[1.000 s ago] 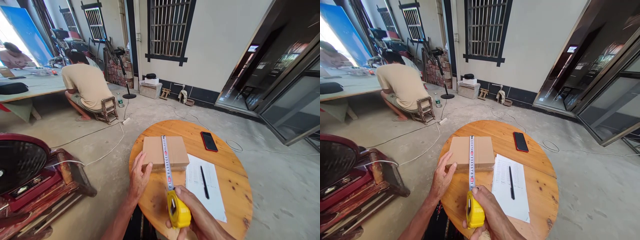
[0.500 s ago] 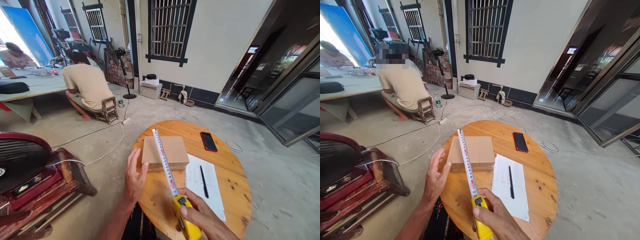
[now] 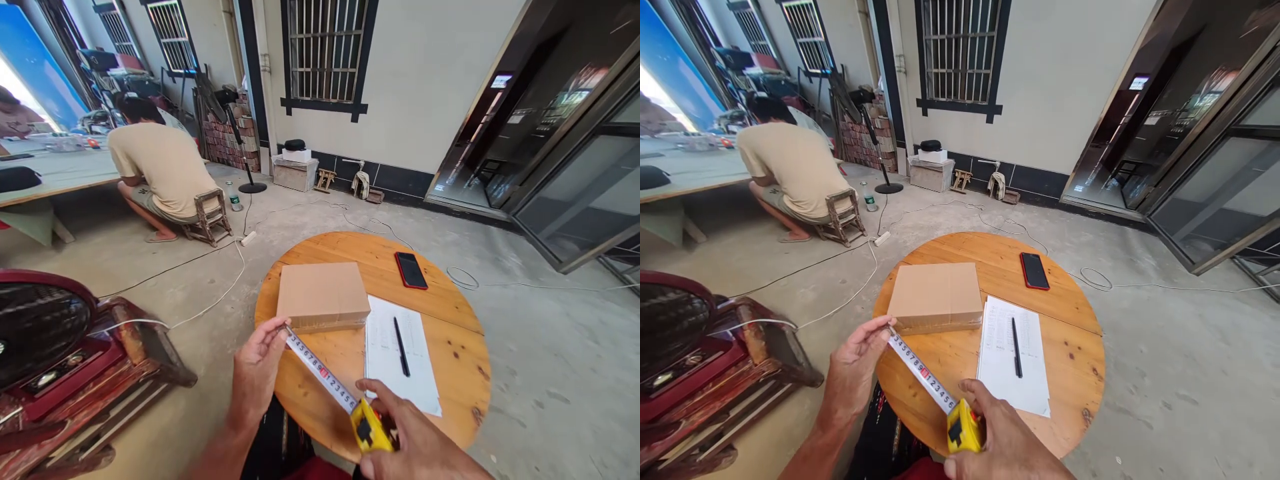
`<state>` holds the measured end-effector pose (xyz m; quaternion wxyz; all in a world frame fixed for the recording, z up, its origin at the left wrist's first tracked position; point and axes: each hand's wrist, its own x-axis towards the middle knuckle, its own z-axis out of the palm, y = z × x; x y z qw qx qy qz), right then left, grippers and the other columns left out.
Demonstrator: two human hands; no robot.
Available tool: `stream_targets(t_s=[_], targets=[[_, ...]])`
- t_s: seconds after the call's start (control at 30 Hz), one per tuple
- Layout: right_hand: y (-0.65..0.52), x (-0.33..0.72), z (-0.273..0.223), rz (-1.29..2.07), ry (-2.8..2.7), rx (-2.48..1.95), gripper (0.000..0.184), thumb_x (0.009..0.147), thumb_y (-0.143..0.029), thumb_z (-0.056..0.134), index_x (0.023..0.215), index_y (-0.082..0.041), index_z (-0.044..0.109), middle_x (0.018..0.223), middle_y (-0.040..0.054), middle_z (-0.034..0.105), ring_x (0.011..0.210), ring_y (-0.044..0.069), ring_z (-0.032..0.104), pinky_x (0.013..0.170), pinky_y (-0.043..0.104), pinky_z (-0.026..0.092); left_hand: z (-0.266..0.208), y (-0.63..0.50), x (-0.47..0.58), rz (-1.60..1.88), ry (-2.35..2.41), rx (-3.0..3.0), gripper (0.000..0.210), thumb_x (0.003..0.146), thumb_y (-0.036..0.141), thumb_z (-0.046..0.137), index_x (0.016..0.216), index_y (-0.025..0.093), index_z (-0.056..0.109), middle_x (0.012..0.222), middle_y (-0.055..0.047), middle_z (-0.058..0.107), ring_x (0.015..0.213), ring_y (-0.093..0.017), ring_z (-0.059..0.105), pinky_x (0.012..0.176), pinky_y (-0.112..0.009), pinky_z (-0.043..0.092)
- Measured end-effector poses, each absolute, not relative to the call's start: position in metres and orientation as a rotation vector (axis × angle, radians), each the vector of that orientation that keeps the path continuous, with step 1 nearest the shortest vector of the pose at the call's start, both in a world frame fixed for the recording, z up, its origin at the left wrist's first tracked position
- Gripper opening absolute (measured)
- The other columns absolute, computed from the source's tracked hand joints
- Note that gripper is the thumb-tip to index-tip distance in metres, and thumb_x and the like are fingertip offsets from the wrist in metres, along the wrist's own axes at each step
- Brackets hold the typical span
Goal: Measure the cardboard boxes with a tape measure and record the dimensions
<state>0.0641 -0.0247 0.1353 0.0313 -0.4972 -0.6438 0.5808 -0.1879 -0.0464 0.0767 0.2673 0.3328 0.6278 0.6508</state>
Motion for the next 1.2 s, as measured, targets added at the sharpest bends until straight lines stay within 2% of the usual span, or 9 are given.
stream_targets(t_s=[0.07,0.17,0.33,0.57,0.7,0.83,0.9,1.0,1.2], targets=[[-0.022,0.057,0.137,1.584,-2.118,-1.576,0.074,0.059,-0.035,0.079,0.128,-0.024,0.056,0.099,0.0032,0.067,0.082,0.021,0.06,0.069,0.027,0.044,0.074,-0.056,-0.171,1.691,1.721,1.032,0.032,0.085,0.044,0.063,0.105,0.021,0.071,0.105,-0.007,0.074,0.093,-0.022,0.07,0.083,-0.034,0.058],[-0.015,0.043,0.144,1.282,-2.359,-1.505,0.06,0.062,-0.034,0.077,0.118,-0.024,0.06,0.092,0.003,0.068,0.08,0.022,0.061,0.068,0.029,0.043,0.067,-0.069,-0.152,1.616,1.713,1.37,0.023,0.089,0.039,0.057,0.098,0.026,0.074,0.109,-0.007,0.072,0.099,-0.023,0.069,0.088,-0.036,0.058],[0.021,0.025,0.158,0.878,-2.557,-1.217,0.059,0.068,-0.026,0.071,0.126,-0.022,0.056,0.12,0.0092,0.06,0.1,0.025,0.061,0.085,0.036,0.046,0.055,-0.074,-0.16,1.626,1.85,1.494,0.024,0.093,0.035,0.052,0.101,0.027,0.073,0.125,-0.007,0.065,0.115,-0.025,0.062,0.098,-0.04,0.053],[0.117,-0.03,0.156,0.478,-2.755,-0.975,0.07,0.074,-0.026,0.07,0.138,-0.012,0.046,0.136,0.0171,0.054,0.124,0.03,0.05,0.101,0.041,0.041,0.035,-0.057,-0.19,1.713,2.059,1.235,0.038,0.091,0.039,0.054,0.125,0.026,0.058,0.141,-0.009,0.051,0.129,-0.027,0.05,0.11,-0.047,0.041],[0.139,-0.062,0.155,0.458,-2.833,-0.852,0.066,0.075,-0.026,0.071,0.136,-0.008,0.05,0.137,0.0194,0.055,0.129,0.031,0.049,0.106,0.041,0.038,0.024,-0.046,-0.192,1.695,2.022,1.159,0.043,0.091,0.039,0.053,0.132,0.026,0.053,0.143,-0.009,0.048,0.129,-0.027,0.05,0.108,-0.044,0.044],[0.135,-0.047,0.154,0.508,-2.644,-0.904,0.067,0.08,-0.042,0.069,0.137,-0.01,0.052,0.148,0.0197,0.046,0.137,0.033,0.042,0.113,0.048,0.032,0.017,-0.039,-0.193,1.685,1.957,1.103,0.051,0.089,0.041,0.055,0.137,0.025,0.048,0.142,-0.011,0.049,0.126,-0.026,0.053,0.103,-0.043,0.047],[0.129,-0.025,0.147,0.588,-2.39,-1.063,0.059,0.085,-0.047,0.062,0.134,-0.014,0.055,0.147,0.0178,0.048,0.134,0.032,0.045,0.108,0.049,0.039,0.015,-0.036,-0.193,1.672,1.919,1.05,0.055,0.089,0.043,0.056,0.14,0.025,0.045,0.143,-0.011,0.05,0.126,-0.026,0.053,0.106,-0.044,0.044],[0.117,0.006,0.127,0.809,-2.009,-1.334,0.056,0.088,-0.052,0.053,0.131,-0.017,0.057,0.136,0.0179,0.058,0.12,0.033,0.059,0.094,0.049,0.05,0.014,-0.033,-0.191,1.641,1.848,0.964,0.059,0.09,0.044,0.057,0.144,0.026,0.041,0.143,-0.01,0.05,0.124,-0.026,0.054,0.107,-0.046,0.043],[0.07,0.009,0.092,1.056,-1.788,-1.304,0.058,0.09,-0.051,0.05,0.137,-0.017,0.051,0.138,0.0157,0.058,0.12,0.029,0.059,0.097,0.043,0.05,0.021,-0.021,-0.2,1.696,1.78,0.841,0.067,0.087,0.042,0.063,0.147,0.028,0.037,0.14,-0.01,0.054,0.122,-0.026,0.057,0.101,-0.04,0.048]])
